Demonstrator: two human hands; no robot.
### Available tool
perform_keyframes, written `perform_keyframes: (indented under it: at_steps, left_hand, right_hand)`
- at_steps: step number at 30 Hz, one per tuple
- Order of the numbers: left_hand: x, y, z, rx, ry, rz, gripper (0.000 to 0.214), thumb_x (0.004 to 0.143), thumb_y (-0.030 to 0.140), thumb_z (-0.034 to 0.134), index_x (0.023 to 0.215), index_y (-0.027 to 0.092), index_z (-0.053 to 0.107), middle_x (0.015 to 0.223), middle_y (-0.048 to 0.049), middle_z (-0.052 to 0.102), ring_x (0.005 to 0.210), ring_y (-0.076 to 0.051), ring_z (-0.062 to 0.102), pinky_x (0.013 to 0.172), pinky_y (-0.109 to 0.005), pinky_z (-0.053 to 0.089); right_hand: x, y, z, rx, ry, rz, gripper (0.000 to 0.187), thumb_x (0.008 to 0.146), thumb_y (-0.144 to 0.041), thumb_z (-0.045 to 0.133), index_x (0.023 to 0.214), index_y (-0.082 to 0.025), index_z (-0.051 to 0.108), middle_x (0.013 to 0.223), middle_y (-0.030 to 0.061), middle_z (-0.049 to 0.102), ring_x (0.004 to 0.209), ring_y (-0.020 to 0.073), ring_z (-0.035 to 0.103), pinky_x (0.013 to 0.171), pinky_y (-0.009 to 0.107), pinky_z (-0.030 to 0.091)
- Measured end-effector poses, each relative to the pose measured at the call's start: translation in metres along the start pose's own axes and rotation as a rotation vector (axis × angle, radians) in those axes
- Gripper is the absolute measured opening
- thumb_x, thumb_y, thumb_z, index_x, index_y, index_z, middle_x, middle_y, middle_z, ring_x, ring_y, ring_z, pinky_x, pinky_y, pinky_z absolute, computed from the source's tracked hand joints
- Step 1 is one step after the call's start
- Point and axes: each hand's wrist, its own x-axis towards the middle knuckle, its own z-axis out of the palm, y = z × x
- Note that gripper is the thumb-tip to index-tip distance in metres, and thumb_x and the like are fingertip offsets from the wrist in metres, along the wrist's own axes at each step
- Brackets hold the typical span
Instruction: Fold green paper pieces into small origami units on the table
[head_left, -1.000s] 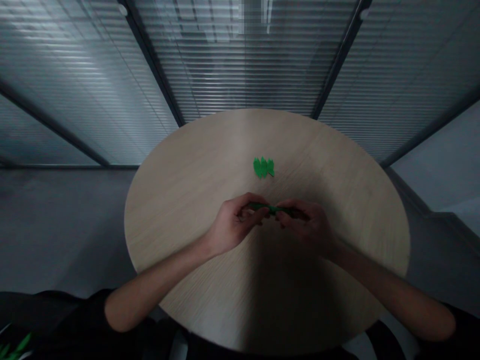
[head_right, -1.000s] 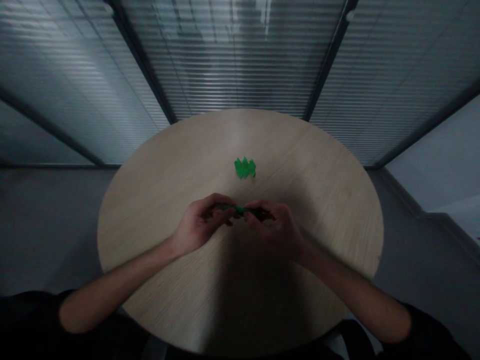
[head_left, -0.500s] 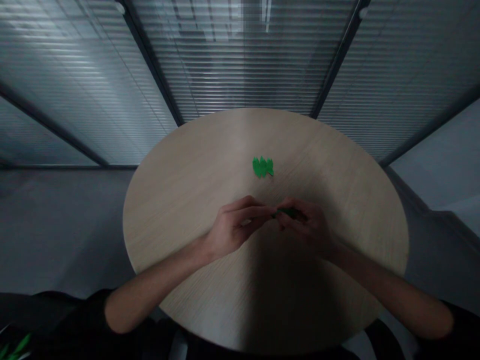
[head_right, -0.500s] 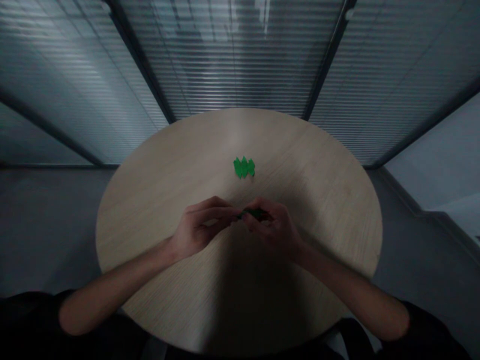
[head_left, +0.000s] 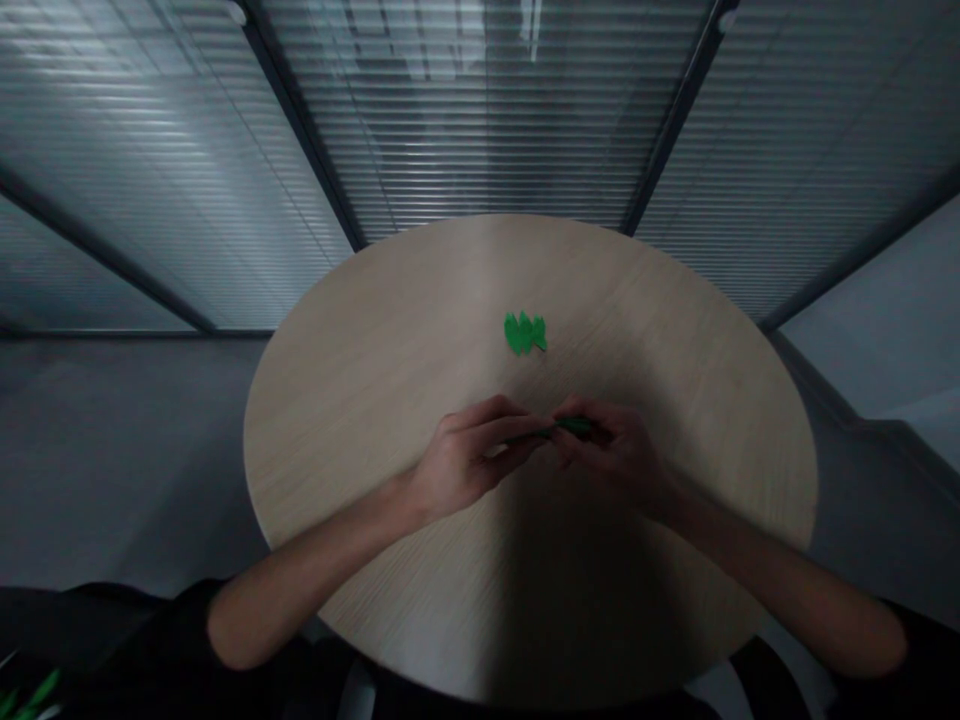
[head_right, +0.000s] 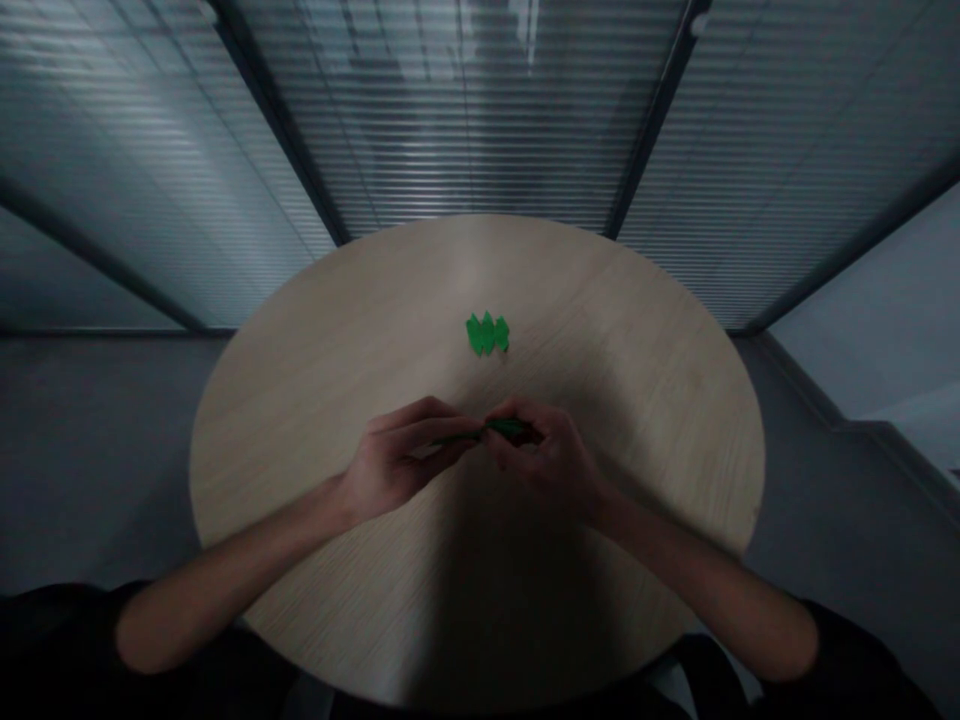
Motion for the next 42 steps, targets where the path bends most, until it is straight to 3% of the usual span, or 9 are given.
perform_keyframes:
  at_steps: [13, 23, 27, 32, 39, 42]
  left_hand:
    - [-0.004, -0.002, -0.004, 0.079, -0.042, 0.081, 0.025, 0.102, 0.018, 0.055, 0.121, 0.019, 0.071, 0.105, -0.0095, 0.073, 0.088, -0.015, 0.073, 0.075, -0.024, 0.062]
    - [-0.002, 0.000, -0.005, 0.157, -0.033, 0.151, 0.023, 0.101, 0.023, 0.058, 0.117, 0.015, 0.072, 0.099, -0.0097, 0.074, 0.081, -0.014, 0.073, 0.069, -0.022, 0.060]
    - [0.003, 0.002, -0.001, -0.022, 0.033, -0.015, 0.016, 0.094, 0.019, 0.070, 0.107, 0.014, 0.076, 0.090, -0.0079, 0.074, 0.076, -0.014, 0.071, 0.067, -0.022, 0.057]
    - [0.007, 0.005, 0.000, -0.195, 0.042, -0.206, 0.015, 0.091, 0.014, 0.071, 0.104, 0.016, 0.078, 0.088, -0.0063, 0.073, 0.071, -0.012, 0.067, 0.060, -0.022, 0.052]
    - [0.008, 0.005, 0.002, -0.308, 0.024, -0.491, 0.015, 0.089, 0.024, 0.075, 0.101, 0.015, 0.078, 0.085, -0.0059, 0.074, 0.066, -0.012, 0.065, 0.055, -0.022, 0.049]
    - [0.007, 0.003, 0.003, -0.360, 0.007, -0.547, 0.017, 0.088, 0.028, 0.075, 0.099, 0.015, 0.077, 0.086, -0.0054, 0.073, 0.064, -0.011, 0.064, 0.054, -0.021, 0.048]
  right_hand:
    - [-0.001, -0.002, 0.002, 0.050, 0.000, 0.046, 0.017, 0.085, -0.036, 0.071, 0.083, -0.019, 0.069, 0.061, -0.0033, 0.060, 0.053, 0.0103, 0.057, 0.049, 0.021, 0.050]
    - [-0.001, -0.002, 0.002, 0.089, -0.022, 0.073, 0.022, 0.084, -0.040, 0.073, 0.083, -0.019, 0.069, 0.062, -0.0024, 0.062, 0.053, 0.0108, 0.059, 0.050, 0.021, 0.051]
    - [0.000, -0.002, 0.004, 0.072, 0.013, 0.072, 0.020, 0.083, -0.038, 0.074, 0.082, -0.018, 0.070, 0.062, -0.0022, 0.063, 0.053, 0.0104, 0.059, 0.050, 0.021, 0.050]
    - [0.000, -0.002, 0.004, 0.058, 0.045, 0.044, 0.017, 0.083, -0.036, 0.074, 0.086, -0.018, 0.073, 0.067, -0.0008, 0.066, 0.055, 0.0109, 0.062, 0.052, 0.021, 0.051]
    - [0.001, -0.007, 0.002, 0.021, 0.037, -0.008, 0.013, 0.085, -0.032, 0.073, 0.083, -0.019, 0.072, 0.069, -0.0009, 0.067, 0.058, 0.0105, 0.063, 0.054, 0.021, 0.052]
    - [0.001, -0.006, 0.001, 0.000, 0.027, -0.049, 0.010, 0.086, -0.029, 0.072, 0.084, -0.020, 0.072, 0.071, -0.0007, 0.068, 0.059, 0.0105, 0.063, 0.056, 0.021, 0.053]
